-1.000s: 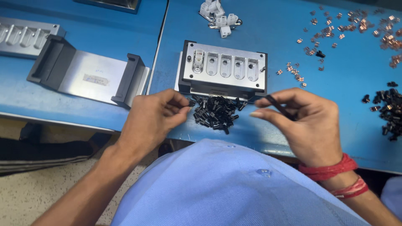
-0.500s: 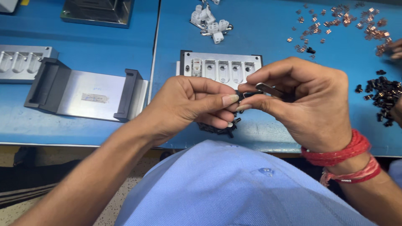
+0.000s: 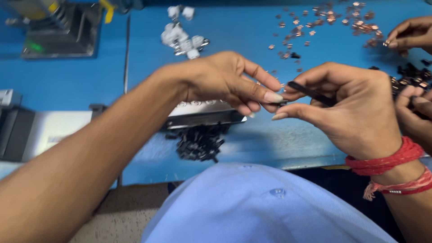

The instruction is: The person uses tweezers to pick up small black and copper-colored components and places them into slots on a metal fixture. The person repeatedly picks components from piles on the table and inserts them into the fixture, then removes the fixture and places it aside.

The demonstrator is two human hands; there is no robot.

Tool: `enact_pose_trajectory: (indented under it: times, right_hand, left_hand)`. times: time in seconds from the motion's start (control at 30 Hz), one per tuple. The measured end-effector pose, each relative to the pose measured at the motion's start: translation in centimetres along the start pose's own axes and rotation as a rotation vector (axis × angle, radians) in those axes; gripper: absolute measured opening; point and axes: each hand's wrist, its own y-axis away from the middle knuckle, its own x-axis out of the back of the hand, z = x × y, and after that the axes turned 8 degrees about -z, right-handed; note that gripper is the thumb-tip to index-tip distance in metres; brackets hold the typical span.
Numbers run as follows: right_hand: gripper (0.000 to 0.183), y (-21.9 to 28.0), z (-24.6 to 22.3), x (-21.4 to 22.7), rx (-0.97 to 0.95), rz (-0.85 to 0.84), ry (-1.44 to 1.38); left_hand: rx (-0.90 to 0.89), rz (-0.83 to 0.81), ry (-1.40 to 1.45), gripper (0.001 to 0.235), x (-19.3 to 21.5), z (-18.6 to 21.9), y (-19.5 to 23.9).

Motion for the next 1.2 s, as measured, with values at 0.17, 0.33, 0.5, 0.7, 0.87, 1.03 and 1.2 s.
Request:
enact_pose_trajectory:
  times: [0.17,0.33,0.5,0.7,0.87,1.03,1.2]
  right_hand:
    - [0.029,1.6,2.5,1.8,-0.277,-0.065,0.011]
    - [0.020,5.1,2.8,2.2,-0.234,-0.080,-0.216]
    - [0.016,5.6,2.0,1.8,-0.608,-0.149,-0.209]
    - [0.020,4.0,2.2,-0.1,-0.633,-0.207,-0.193]
    - [0.018,0.7,-0.6,-1.7,-0.375,-0.049,-0.261]
    - [0.016,-2.0,-3.7,-3.0,-0.272,0.217,-0.272]
    - [0.017,-3.6,-2.8,-6.3,-0.163,0.191,-0.322]
  left_hand:
    - [0.027,0.704,-0.870,0.056,15.1,1.8,-5.8]
    - [0.500,0.744,-1.481,0.059,28.4,-0.4,-6.6]
    - [0.506,0.738,-1.254,0.039,27.6,-3.0,-5.4]
    - [0.081,0.936,-0.869,0.046,17.2,-7.1,-1.0]
    - [-0.492,0.933,-0.737,0.035,10.7,-3.4,1.3]
    - [-0.576,0.906,-0.615,0.033,0.9,-2.2,4.0]
    - [-0.521,0.948,-0.657,0.034,-5.8,-1.3,5.4]
